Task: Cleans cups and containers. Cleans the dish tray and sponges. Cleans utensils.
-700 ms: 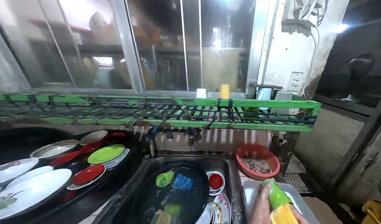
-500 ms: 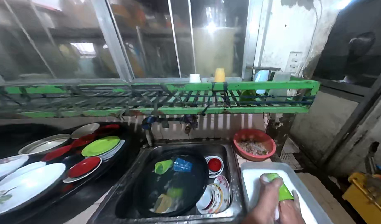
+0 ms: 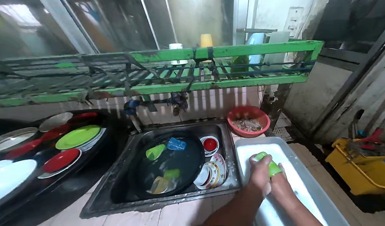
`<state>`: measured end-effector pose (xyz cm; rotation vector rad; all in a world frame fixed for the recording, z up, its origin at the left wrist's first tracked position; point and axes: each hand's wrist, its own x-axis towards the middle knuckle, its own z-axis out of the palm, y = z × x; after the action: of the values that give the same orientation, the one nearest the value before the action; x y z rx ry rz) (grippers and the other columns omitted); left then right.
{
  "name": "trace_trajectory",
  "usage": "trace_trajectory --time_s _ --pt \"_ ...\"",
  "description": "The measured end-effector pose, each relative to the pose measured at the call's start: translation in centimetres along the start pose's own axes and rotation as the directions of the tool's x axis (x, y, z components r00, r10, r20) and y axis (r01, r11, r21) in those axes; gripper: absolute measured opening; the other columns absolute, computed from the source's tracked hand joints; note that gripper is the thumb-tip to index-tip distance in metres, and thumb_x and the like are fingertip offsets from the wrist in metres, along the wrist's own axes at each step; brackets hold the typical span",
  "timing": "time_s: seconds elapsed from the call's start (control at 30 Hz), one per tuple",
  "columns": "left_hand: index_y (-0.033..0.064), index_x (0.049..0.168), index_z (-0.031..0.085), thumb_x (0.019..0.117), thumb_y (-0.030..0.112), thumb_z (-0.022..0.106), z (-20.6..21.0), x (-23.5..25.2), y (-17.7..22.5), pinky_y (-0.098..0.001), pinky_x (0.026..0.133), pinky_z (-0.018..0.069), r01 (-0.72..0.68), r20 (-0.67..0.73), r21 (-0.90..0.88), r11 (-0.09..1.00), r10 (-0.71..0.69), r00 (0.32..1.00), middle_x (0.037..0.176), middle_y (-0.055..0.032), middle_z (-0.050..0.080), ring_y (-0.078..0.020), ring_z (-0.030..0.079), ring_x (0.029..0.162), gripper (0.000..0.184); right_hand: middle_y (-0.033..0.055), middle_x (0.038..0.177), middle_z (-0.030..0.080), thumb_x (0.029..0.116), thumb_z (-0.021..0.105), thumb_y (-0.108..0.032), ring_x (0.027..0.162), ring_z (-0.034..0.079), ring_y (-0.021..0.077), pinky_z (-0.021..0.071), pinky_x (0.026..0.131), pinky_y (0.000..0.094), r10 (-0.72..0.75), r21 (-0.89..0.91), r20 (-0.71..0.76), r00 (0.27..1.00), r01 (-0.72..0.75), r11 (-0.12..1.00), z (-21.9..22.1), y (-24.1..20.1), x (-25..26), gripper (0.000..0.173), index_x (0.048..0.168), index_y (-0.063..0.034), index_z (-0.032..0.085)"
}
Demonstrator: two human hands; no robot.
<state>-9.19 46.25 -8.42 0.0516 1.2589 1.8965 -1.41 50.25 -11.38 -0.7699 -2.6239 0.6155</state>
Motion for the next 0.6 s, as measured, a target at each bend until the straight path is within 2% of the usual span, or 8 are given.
trace_trajectory --time_s 0.07,0.13,0.2,0.27,0.37,0.43,0.53,0.6 --pt "-0.0038 0.139 0.046 0.1 0.017 0.064 -0.5 0.9 0.5 -0.0414 0.086 0.058 -0.037 -0.01 0.005 0.999 0.038 0.999 0.112 -0.021 0.066 -0.0255 0.068 0.097 0.048 0.0283 0.137 0.059 0.098 0.056 -0.007 0.132 0.056 0.0347 0.0384 0.117 0.0477 0.175 0.34 0.149 0.973 -0.217 0.915 -1.7 -1.2 -0.1 0.043 0.137 0.0107 0.055" --pt "0.003 0.144 0.045 0.1005 0.026 0.065 -1.6 2.4 2.0 -0.0459 0.092 0.0566 -0.077 -0.019 0.057 0.995 0.078 0.997 0.123 -0.0205 0.064 -0.0281 0.066 0.107 0.053 0.0207 0.144 0.056 0.0968 0.049 -0.002 0.128 0.058 0.0251 0.0475 0.108 0.0422 0.257 0.612 0.241 0.936 -0.352 0.708 -3.4 -1.7 -0.9 0.051 0.148 0.0016 0.049" --pt "0.0166 0.155 0.031 0.0983 0.033 0.068 -2.5 3.6 3.6 -0.048 0.083 0.0582 -0.097 -0.001 0.151 0.984 0.099 0.995 0.128 -0.0201 0.061 -0.0304 0.066 0.103 0.07 0.014 0.137 0.062 0.0947 0.048 -0.003 0.115 0.065 0.0179 0.0551 0.096 0.0385 0.283 0.713 0.211 0.935 -0.346 0.61 -4.9 -1.3 -2.0 0.053 0.148 -0.0054 0.052" --pt "0.0166 0.161 0.019 0.0938 0.027 0.074 -2.9 3.8 4.4 -0.0482 0.082 0.0592 -0.169 0.062 0.342 0.924 0.158 0.986 0.13 -0.023 0.06 -0.0319 0.068 0.102 0.087 0.0151 0.138 0.061 0.0952 0.052 -0.006 0.115 0.064 0.0153 0.0552 0.095 0.0349 0.32 0.742 0.058 0.946 -0.255 0.62 -6.1 -0.6 -2.8 0.053 0.148 -0.0027 0.051" --pt "-0.0005 0.151 0.039 0.0839 0.019 0.08 -1.0 0.8 2.9 -0.0466 0.101 0.0545 -0.331 0.283 0.77 0.545 0.173 0.943 0.131 -0.0206 0.063 -0.0283 0.065 0.117 0.08 0.0227 0.157 0.042 0.0934 0.055 -0.027 0.143 0.046 0.0278 0.041 0.116 0.044 0.237 0.589 -0.064 0.969 -0.155 0.793 -6.7 0.3 -1.4 0.068 0.155 -0.0012 0.041" --pt "0.0023 0.148 0.046 0.0851 0.026 0.077 0.8 -2.0 1.9 -0.0489 0.107 0.0493 -0.407 0.404 0.893 0.193 0.053 0.913 0.143 -0.0174 0.057 -0.0296 0.058 0.129 0.074 0.0241 0.147 0.053 0.0971 0.057 -0.029 0.135 0.053 0.0352 0.043 0.111 0.0538 0.273 0.485 -0.037 0.961 -0.221 0.846 -6.8 0.6 0.6 0.06 0.149 -0.0014 0.049" --pt "0.0134 0.157 0.039 0.0852 0.032 0.074 1.7 -3.0 2.1 -0.0516 0.108 0.0466 -0.432 0.432 0.902 -0.007 -0.02 0.902 0.152 -0.0124 0.051 -0.03 0.051 0.138 0.082 0.0232 0.129 0.063 0.1052 0.052 -0.017 0.116 0.063 0.0307 0.0504 0.1 0.0508 0.461 0.536 0.056 0.886 -0.416 0.735 -6.9 1.0 2.6 0.043 0.146 -0.0021 0.05" --pt "0.0073 0.151 0.046 0.0884 0.026 0.071 1.4 -2.5 3.2 -0.0516 0.106 0.0478 -0.392 0.392 0.92 -0.016 -0.014 0.92 0.149 -0.0154 0.052 -0.0316 0.053 0.135 0.07 0.0252 0.138 0.06 0.1039 0.052 -0.011 0.127 0.06 0.0353 0.0461 0.109 0.0525 0.323 0.422 -0.074 0.944 -0.263 0.868 -6.1 -0.2 1.4 0.045 0.148 0.001 0.049"
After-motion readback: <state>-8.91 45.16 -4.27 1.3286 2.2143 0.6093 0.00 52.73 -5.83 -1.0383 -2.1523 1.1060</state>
